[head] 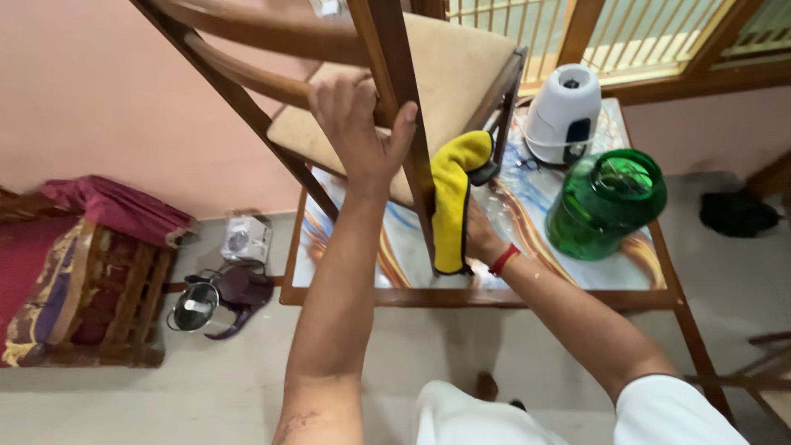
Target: The person wipes a wooden chair with a yellow cloth, cleaning the seat, legs, and backrest. The person then lifts the chair to wipe the underside and legs before placing it back down.
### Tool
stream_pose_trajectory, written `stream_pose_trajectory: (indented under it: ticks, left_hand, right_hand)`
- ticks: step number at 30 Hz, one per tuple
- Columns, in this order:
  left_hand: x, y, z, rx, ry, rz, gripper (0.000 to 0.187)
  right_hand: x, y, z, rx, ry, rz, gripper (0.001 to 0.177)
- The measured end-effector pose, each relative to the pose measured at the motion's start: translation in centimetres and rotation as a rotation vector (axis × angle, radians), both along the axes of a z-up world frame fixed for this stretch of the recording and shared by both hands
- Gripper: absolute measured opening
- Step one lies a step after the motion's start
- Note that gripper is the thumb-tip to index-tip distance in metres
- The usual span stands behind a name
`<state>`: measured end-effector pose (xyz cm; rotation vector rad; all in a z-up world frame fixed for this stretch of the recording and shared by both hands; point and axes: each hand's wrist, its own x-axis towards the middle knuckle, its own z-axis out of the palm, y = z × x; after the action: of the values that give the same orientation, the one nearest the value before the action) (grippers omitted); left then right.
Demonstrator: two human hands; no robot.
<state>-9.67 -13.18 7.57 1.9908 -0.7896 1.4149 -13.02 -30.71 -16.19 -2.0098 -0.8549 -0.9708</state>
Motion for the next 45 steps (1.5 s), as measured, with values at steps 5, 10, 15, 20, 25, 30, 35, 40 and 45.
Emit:
stream_pose_trajectory:
  ticks: [5, 10, 15, 20, 25, 30, 35, 40, 45]
  left_hand:
    - [-0.4, 0.3, 0.7, 0.029, -0.065, -0.067, 0.041]
    - [-0.8, 0.4, 0.8, 0.052, -0.048, -0.06, 0.04]
    - [-1.2, 0.2, 0.9, 0.056, 0.029, -0.057, 0.033]
    - [-0.8, -0.4, 0.7, 0.036, -0.014, -0.006, 0.043]
    - [-0.9, -0.4, 0.3, 0.017, -0.002, 0.016, 0.053]
    - [-1.1, -0.5, 0.7, 0.032, 0.0, -0.005, 0.058]
    - [-1.2, -0.6, 0.6, 0.03, 0.01, 0.027, 0.061]
    - [-1.0, -0.5, 0.5, 0.025, 0.015, 0.01, 0.062]
    - [-0.6, -0.3, 0.1, 0.013, 0.052, 0.021, 0.063]
  right_hand:
    - [0.2, -1.7, 2.8, -0.103, -0.027, -0.085, 0.048]
    - [5.7, -5.3, 2.8, -0.088, 0.104, -0.183, 0.052]
    - [14.7, -12.0, 0.8, -0.097, 0.085, -0.279, 0.054]
    - [24.3, -17.2, -2.0, -0.34, 0.098, -0.55, 0.056]
    - [30.7, -20.1, -3.2, -0.411, 0.242, -0.616, 0.05]
    - [30.0, -17.2, -7.0, -0.019, 0.245, -0.514, 0.041]
    - [26.0, -13.5, -12.8, 0.199, 0.512, -0.324, 0.035]
    - [23.3, -12.3, -15.5, 0.067, 0.702, -0.393, 0.036]
    - [18.0, -7.9, -17.3, -0.566, 0.27, -0.399, 0.016]
